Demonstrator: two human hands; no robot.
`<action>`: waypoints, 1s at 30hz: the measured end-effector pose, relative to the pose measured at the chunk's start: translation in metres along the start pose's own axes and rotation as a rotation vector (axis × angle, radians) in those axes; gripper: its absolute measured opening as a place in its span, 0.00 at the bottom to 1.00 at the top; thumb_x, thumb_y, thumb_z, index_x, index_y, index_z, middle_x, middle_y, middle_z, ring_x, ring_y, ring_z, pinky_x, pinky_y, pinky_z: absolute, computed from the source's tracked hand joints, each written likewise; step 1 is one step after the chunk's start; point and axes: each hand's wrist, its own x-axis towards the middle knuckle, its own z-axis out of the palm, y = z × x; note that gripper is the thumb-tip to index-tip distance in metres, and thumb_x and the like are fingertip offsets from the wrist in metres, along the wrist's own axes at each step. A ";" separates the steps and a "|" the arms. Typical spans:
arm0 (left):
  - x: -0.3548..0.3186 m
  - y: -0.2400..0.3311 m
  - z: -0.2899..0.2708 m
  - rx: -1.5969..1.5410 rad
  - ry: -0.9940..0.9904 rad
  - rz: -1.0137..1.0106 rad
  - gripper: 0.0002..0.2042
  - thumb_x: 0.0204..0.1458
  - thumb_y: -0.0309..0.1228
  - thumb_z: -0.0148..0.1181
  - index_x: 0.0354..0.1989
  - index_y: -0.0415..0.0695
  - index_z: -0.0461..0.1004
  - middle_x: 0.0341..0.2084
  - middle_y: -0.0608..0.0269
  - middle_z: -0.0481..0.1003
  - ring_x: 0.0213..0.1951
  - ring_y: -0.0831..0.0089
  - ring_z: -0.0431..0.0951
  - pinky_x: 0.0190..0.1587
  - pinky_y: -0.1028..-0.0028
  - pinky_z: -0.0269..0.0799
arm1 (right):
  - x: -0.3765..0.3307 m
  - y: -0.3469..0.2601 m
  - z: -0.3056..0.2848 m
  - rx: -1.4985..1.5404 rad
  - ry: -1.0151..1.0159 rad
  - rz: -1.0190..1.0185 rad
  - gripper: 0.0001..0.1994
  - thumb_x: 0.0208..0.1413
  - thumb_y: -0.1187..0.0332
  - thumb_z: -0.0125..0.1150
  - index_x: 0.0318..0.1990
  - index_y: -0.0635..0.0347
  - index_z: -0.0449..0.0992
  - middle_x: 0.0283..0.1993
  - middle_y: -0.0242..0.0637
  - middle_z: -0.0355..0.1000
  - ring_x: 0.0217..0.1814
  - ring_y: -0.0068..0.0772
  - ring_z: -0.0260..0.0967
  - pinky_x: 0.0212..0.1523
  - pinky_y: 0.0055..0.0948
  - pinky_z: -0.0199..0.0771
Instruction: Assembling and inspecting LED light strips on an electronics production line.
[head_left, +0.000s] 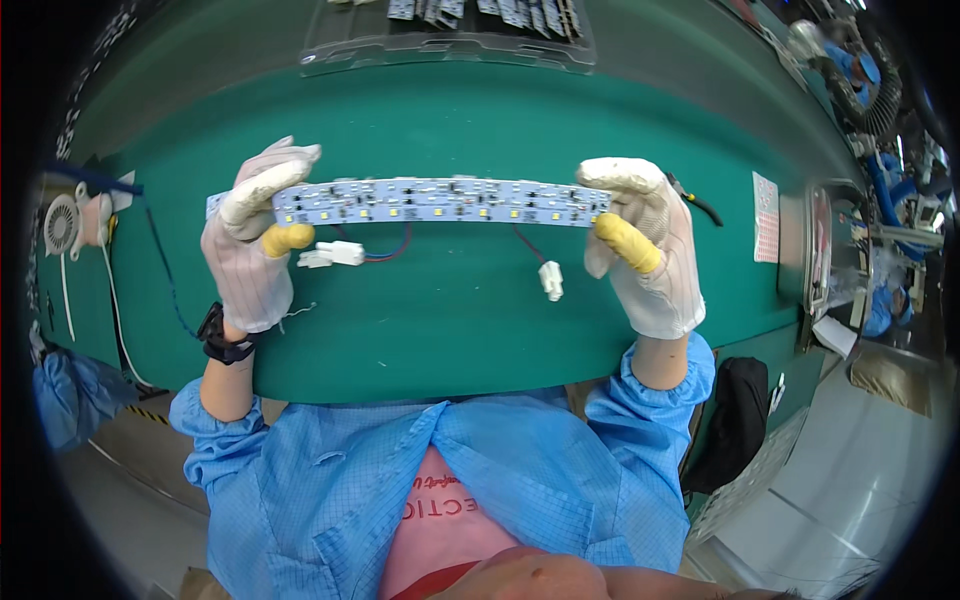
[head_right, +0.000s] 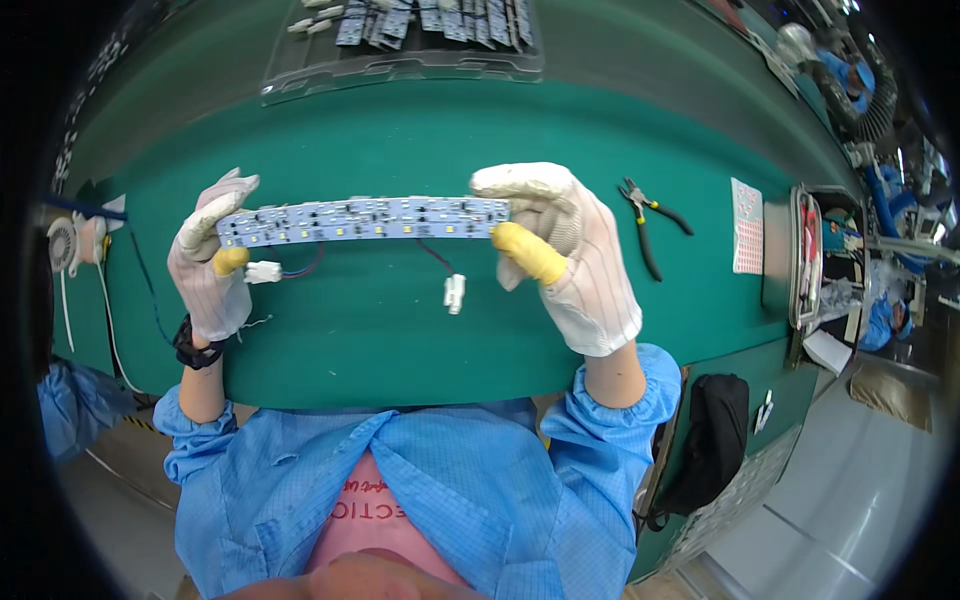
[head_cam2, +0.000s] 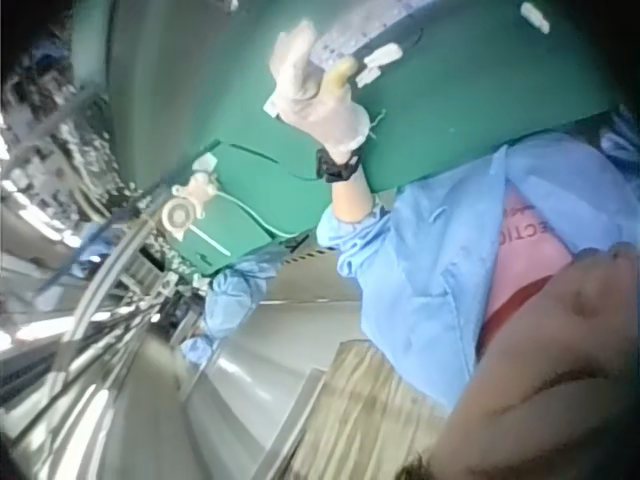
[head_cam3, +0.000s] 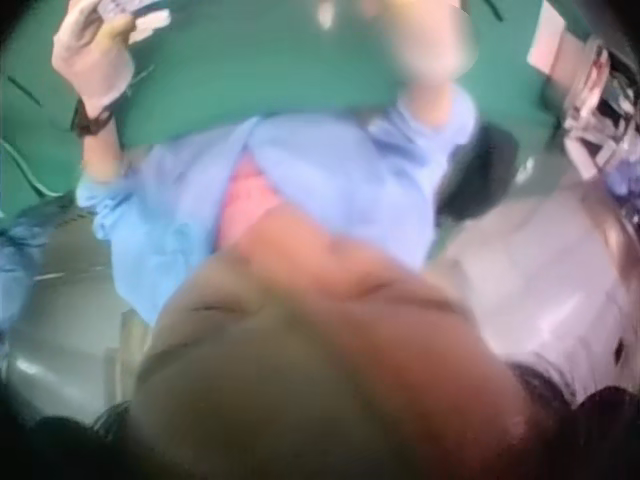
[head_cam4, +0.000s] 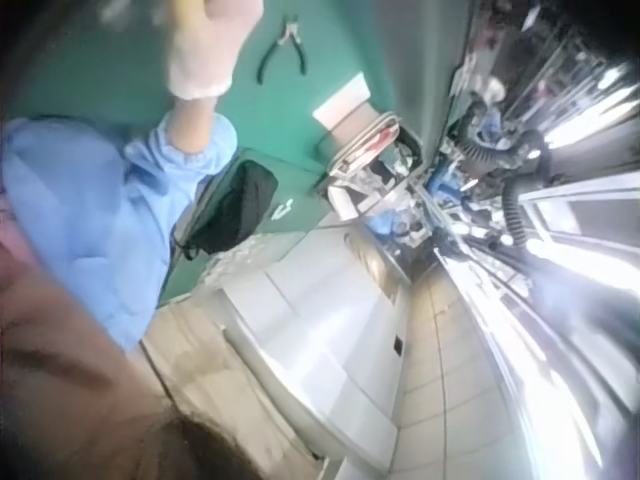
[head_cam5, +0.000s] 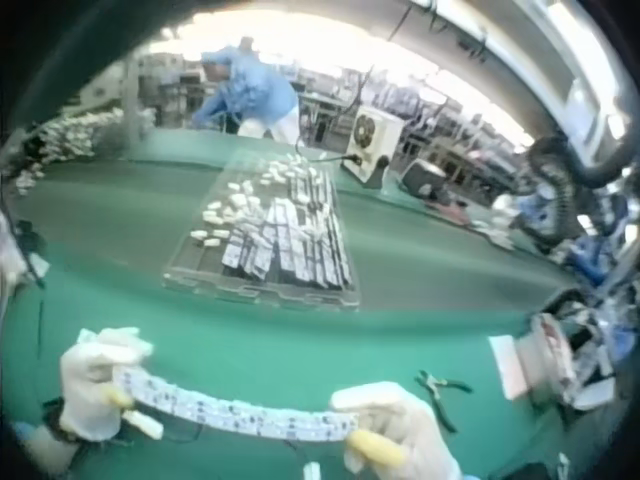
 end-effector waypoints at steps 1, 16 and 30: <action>0.001 0.002 0.000 0.020 0.012 -0.004 0.21 0.44 0.36 0.67 0.44 0.35 0.75 0.44 0.49 0.75 0.52 0.58 0.72 0.61 0.57 0.59 | 0.001 0.001 0.001 0.009 -0.021 -0.002 0.16 0.54 0.71 0.59 0.49 0.67 0.70 0.29 0.35 0.72 0.22 0.18 0.63 0.26 0.17 0.61; 0.003 0.031 0.005 0.039 0.048 -0.149 0.20 0.43 0.38 0.66 0.42 0.40 0.77 0.37 0.56 0.78 0.38 0.68 0.78 0.50 0.66 0.70 | 0.006 0.016 0.000 0.035 0.062 -0.010 0.17 0.54 0.68 0.61 0.49 0.68 0.69 0.25 0.32 0.68 0.19 0.17 0.60 0.22 0.16 0.56; 0.002 0.017 -0.005 0.065 -0.053 -0.005 0.26 0.42 0.46 0.65 0.42 0.34 0.77 0.35 0.56 0.78 0.43 0.65 0.76 0.58 0.58 0.63 | 0.010 0.014 0.002 0.069 0.044 0.073 0.19 0.54 0.68 0.61 0.50 0.67 0.69 0.36 0.33 0.71 0.24 0.14 0.60 0.23 0.13 0.56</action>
